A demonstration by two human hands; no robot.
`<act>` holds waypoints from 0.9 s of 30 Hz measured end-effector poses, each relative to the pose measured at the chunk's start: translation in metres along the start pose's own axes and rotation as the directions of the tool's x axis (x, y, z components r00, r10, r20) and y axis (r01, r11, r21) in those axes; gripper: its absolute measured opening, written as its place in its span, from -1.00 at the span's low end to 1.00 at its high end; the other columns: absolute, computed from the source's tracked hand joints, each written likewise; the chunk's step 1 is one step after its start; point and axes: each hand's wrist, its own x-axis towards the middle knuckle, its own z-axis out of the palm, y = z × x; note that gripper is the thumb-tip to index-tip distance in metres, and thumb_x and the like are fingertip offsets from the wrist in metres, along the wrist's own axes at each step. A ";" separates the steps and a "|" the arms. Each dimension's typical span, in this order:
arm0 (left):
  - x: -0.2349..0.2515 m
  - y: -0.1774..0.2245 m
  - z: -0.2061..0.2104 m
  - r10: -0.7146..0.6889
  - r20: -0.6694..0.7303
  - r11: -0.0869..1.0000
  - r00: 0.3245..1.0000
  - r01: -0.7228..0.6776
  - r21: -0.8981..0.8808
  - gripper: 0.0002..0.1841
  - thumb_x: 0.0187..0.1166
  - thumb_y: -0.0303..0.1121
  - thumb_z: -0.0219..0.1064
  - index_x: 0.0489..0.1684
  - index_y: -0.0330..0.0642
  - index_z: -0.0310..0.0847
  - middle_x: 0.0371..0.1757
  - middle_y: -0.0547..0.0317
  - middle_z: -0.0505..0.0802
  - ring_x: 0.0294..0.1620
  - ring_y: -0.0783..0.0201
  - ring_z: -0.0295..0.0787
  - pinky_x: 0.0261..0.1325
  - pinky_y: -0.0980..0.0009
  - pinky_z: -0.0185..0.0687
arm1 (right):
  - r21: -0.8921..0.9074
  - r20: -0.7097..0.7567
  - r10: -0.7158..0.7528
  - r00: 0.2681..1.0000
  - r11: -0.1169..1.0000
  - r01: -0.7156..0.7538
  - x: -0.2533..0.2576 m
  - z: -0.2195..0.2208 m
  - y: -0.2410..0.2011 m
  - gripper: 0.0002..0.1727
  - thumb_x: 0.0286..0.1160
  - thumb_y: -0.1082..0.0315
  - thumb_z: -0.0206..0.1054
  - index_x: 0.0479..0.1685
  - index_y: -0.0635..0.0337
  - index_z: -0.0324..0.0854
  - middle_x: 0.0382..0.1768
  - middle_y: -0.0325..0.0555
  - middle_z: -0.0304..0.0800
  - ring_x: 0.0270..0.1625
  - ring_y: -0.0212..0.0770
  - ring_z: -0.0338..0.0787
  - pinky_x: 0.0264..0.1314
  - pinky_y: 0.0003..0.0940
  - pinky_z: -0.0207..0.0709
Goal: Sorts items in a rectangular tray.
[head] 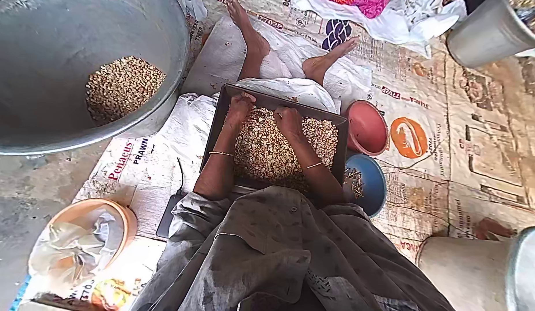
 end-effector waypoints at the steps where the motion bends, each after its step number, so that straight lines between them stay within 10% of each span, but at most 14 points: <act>1: 0.003 -0.002 0.000 0.048 0.012 0.977 0.999 -0.049 0.208 -0.71 0.85 -0.34 0.02 0.01 -0.30 0.66 -0.38 0.17 0.64 -0.52 0.39 0.41 -0.40 0.43 0.36 | 0.041 -0.014 -0.007 1.000 0.999 0.008 0.000 0.000 0.004 -0.69 0.72 0.28 0.20 0.07 0.28 0.79 0.02 0.27 0.88 0.20 0.31 0.83 0.24 0.31 0.58; 4: 0.002 0.004 0.003 0.097 0.150 0.827 0.984 -0.164 0.538 -0.72 0.75 -0.35 0.22 0.10 -0.44 0.70 0.02 -0.27 0.84 0.11 -0.11 0.77 0.32 -0.10 0.56 | 0.305 -0.077 -0.046 0.996 0.950 0.067 0.005 0.001 0.023 -0.73 0.67 0.33 0.27 0.02 0.32 0.82 -0.06 0.19 0.89 0.10 0.12 0.86 0.29 0.13 0.60; 10: -0.001 0.001 0.009 0.079 0.274 0.643 0.959 -0.259 0.721 -0.76 0.61 -0.45 0.33 0.14 -0.34 0.73 0.04 -0.29 0.85 0.21 -0.27 0.77 0.36 -0.28 0.53 | 0.721 -0.054 -0.055 0.997 0.688 0.077 0.006 -0.003 0.054 -0.83 0.61 0.36 0.38 -0.28 0.29 0.71 -0.57 -0.29 0.57 -0.56 -0.52 0.41 -0.42 -0.55 0.35; 16: 0.001 0.000 0.012 0.075 0.265 0.621 0.961 -0.253 0.742 -0.78 0.64 -0.46 0.26 0.07 -0.41 0.71 0.03 -0.33 0.84 0.22 -0.30 0.76 0.34 -0.29 0.53 | 0.999 0.021 -0.169 0.985 -0.044 -0.029 0.003 -0.010 0.048 -0.69 0.77 0.34 -0.02 -0.34 0.02 0.58 -0.52 -0.39 0.62 -0.72 -0.60 0.36 -0.76 -0.73 0.16; 19: 0.001 0.001 0.012 0.046 0.273 0.616 0.961 -0.242 0.749 -0.75 0.65 -0.43 0.27 0.13 -0.39 0.70 0.06 -0.33 0.84 0.25 -0.31 0.76 0.36 -0.31 0.52 | 0.932 -0.023 -0.059 0.998 0.359 0.043 0.012 -0.002 0.029 -0.60 0.85 0.33 -0.09 -0.15 0.22 0.70 -0.49 -0.33 0.74 -0.71 -0.56 0.42 -0.74 -0.68 0.23; 22: 0.000 0.003 0.012 0.021 0.305 0.578 0.952 -0.260 0.773 -0.71 0.67 -0.37 0.29 0.18 -0.40 0.69 0.12 -0.37 0.82 0.30 -0.35 0.73 0.40 -0.33 0.49 | 0.305 -0.017 -0.080 0.997 0.949 0.081 0.013 0.003 0.002 -0.70 0.72 0.30 0.22 0.15 0.27 0.79 -0.05 0.10 0.89 0.03 0.01 0.86 0.17 -0.02 0.65; 27: -0.003 0.004 0.014 0.060 0.316 0.544 0.947 -0.297 0.785 -0.73 0.71 -0.38 0.23 0.11 -0.40 0.74 0.19 -0.36 0.82 0.38 -0.33 0.70 0.47 -0.32 0.46 | -0.059 0.076 0.055 0.996 0.997 -0.051 0.003 0.002 -0.032 -0.70 0.74 0.28 0.17 0.13 0.28 0.72 0.07 0.27 0.85 0.26 0.27 0.80 0.26 0.26 0.58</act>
